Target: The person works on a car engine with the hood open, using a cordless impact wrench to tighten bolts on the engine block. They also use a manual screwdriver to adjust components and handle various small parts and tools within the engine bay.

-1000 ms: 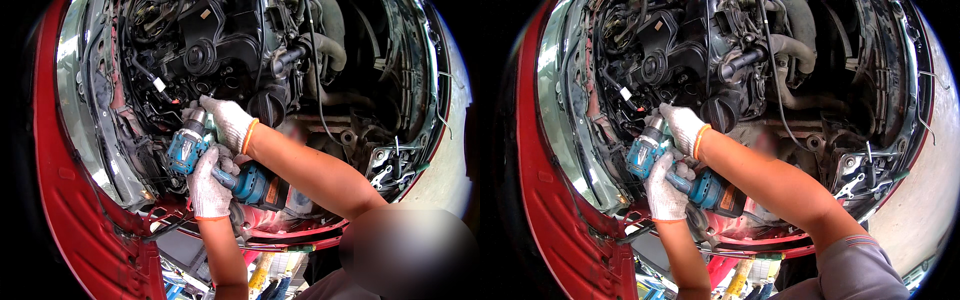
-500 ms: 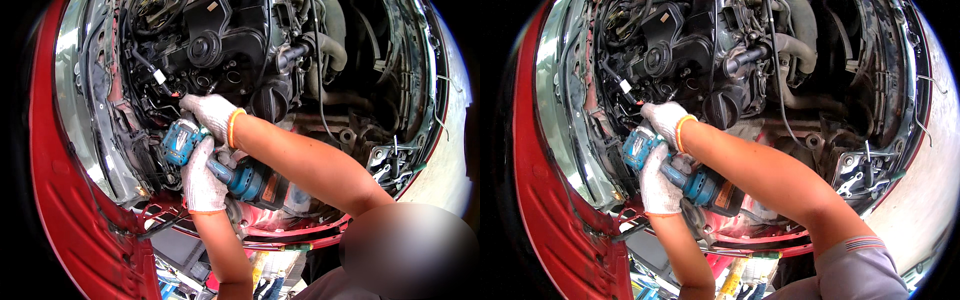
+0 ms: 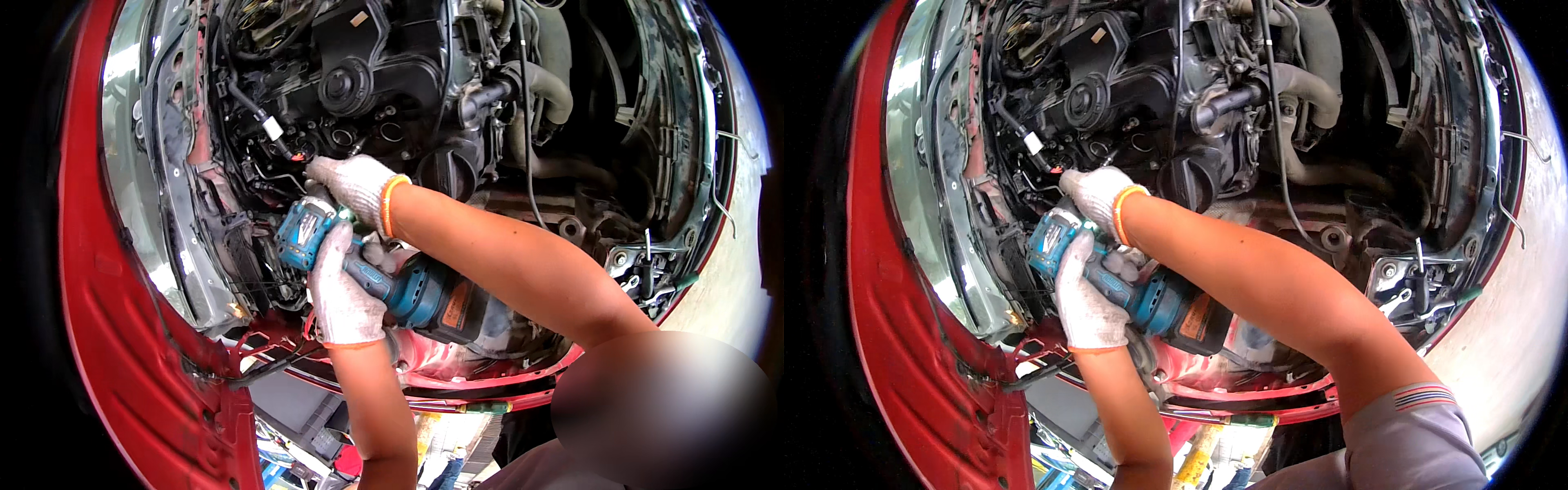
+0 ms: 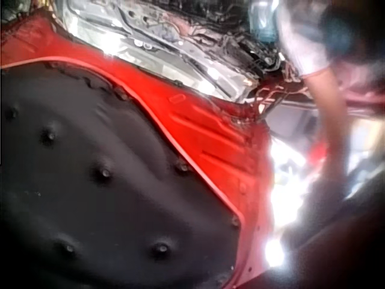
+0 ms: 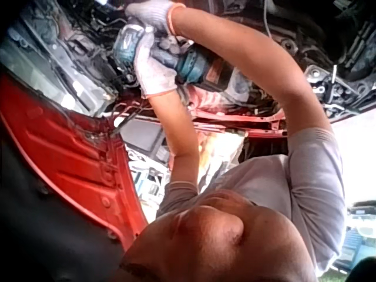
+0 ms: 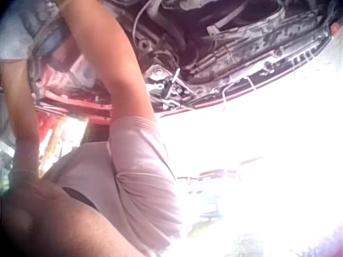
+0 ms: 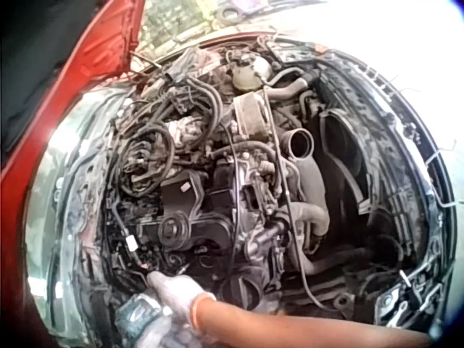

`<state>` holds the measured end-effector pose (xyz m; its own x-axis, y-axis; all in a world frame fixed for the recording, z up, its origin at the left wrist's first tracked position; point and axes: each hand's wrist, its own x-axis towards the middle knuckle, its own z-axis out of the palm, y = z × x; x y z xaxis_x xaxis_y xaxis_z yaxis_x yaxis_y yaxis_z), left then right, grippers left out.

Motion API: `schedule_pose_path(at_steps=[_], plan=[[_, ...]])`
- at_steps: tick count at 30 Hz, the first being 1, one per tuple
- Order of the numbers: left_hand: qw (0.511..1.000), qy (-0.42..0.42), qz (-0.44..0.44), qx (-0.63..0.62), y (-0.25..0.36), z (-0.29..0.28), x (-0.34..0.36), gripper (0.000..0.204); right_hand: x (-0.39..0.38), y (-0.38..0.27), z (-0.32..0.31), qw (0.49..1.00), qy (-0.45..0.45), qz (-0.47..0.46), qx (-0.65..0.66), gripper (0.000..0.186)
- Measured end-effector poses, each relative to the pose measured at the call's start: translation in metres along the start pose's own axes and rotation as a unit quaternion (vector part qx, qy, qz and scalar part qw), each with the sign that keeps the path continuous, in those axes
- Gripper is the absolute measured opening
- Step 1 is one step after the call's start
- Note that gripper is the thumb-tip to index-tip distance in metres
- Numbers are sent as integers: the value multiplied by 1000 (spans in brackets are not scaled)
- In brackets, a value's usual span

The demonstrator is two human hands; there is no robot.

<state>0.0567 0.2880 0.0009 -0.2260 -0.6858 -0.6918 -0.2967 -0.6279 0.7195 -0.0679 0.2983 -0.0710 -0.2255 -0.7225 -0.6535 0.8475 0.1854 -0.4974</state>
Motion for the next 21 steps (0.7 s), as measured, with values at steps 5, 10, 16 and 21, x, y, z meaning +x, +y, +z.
schedule_pose_path(at_steps=[5, 10, 16, 21], plan=[[999, 14, 47, 15, 2, 19, -12, 24, 1, 2, -4, 1000, -16, -13, 3, 49], [998, -15, 38, 40, 6, 19, -15, 22, 4, 2, -3, 999, -9, -47, -4, 51], [992, 30, 95, 77, 0, 30, -17, 22, 0, 4, -7, 998, -20, -36, 45, 50], [992, 10, 63, 105, 6, 27, -14, 21, 1, 2, -9, 998, -6, -56, -26, 48]])
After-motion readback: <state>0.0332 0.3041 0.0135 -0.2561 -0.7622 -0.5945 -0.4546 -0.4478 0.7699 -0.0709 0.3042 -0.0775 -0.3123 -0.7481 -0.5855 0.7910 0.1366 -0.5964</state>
